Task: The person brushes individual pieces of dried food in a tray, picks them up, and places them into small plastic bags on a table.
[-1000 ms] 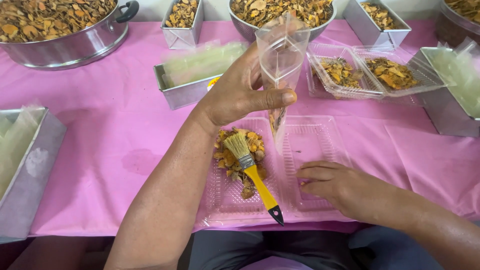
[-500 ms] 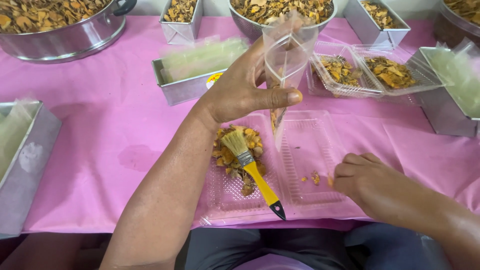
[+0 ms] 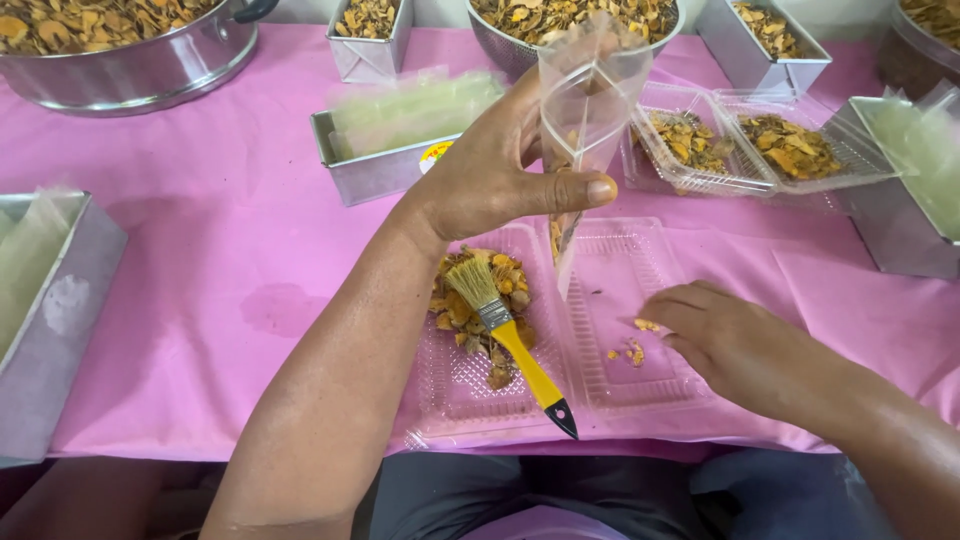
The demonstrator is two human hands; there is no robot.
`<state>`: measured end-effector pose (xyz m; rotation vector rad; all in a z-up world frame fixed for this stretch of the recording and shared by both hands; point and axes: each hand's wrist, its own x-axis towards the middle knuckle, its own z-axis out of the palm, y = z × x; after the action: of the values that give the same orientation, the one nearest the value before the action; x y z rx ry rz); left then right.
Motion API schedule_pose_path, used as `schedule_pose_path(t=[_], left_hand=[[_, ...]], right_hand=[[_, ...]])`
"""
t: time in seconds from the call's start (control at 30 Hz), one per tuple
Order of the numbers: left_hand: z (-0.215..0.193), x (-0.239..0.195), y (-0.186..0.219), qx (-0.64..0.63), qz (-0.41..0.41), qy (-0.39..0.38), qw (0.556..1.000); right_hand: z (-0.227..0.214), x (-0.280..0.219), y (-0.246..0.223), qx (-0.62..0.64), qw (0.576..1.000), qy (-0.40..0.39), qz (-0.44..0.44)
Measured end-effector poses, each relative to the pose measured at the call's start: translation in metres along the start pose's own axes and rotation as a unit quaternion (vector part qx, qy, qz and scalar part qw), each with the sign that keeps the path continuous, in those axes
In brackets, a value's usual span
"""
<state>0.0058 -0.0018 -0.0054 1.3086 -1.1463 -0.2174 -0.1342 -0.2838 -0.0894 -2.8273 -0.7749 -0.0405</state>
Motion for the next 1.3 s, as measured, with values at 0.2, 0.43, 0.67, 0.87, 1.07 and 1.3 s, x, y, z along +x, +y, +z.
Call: schedule_pose_path(t=[0.2, 0.43, 0.67, 0.87, 1.07, 1.3], left_hand=[[-0.001, 0.0, 0.005, 0.057, -0.007, 0.012, 0.998], [-0.001, 0.0, 0.006, 0.054, -0.007, 0.005, 0.999], [0.001, 0.001, 0.003, 0.052, -0.008, 0.0, 0.999], [-0.003, 0.001, -0.013, 0.072, 0.038, -0.008, 0.997], [0.002, 0.001, 0.002, 0.081, 0.024, -0.005, 0.996], [0.007, 0.0, 0.0, 0.118, -0.007, -0.009, 0.993]], right_hand=[[0.02, 0.004, -0.015, 0.031, 0.997, -0.054, 0.055], [0.022, 0.001, -0.015, 0.025, 0.989, -0.047, -0.142], [0.009, -0.003, -0.009, 0.001, 0.972, 0.005, -0.233], [0.029, 0.001, 0.021, -0.023, 0.988, -0.087, -0.122], [0.026, 0.015, 0.015, -0.022, 0.994, -0.095, -0.053], [-0.092, 0.05, -0.012, -0.025, 0.978, 0.058, 0.197]])
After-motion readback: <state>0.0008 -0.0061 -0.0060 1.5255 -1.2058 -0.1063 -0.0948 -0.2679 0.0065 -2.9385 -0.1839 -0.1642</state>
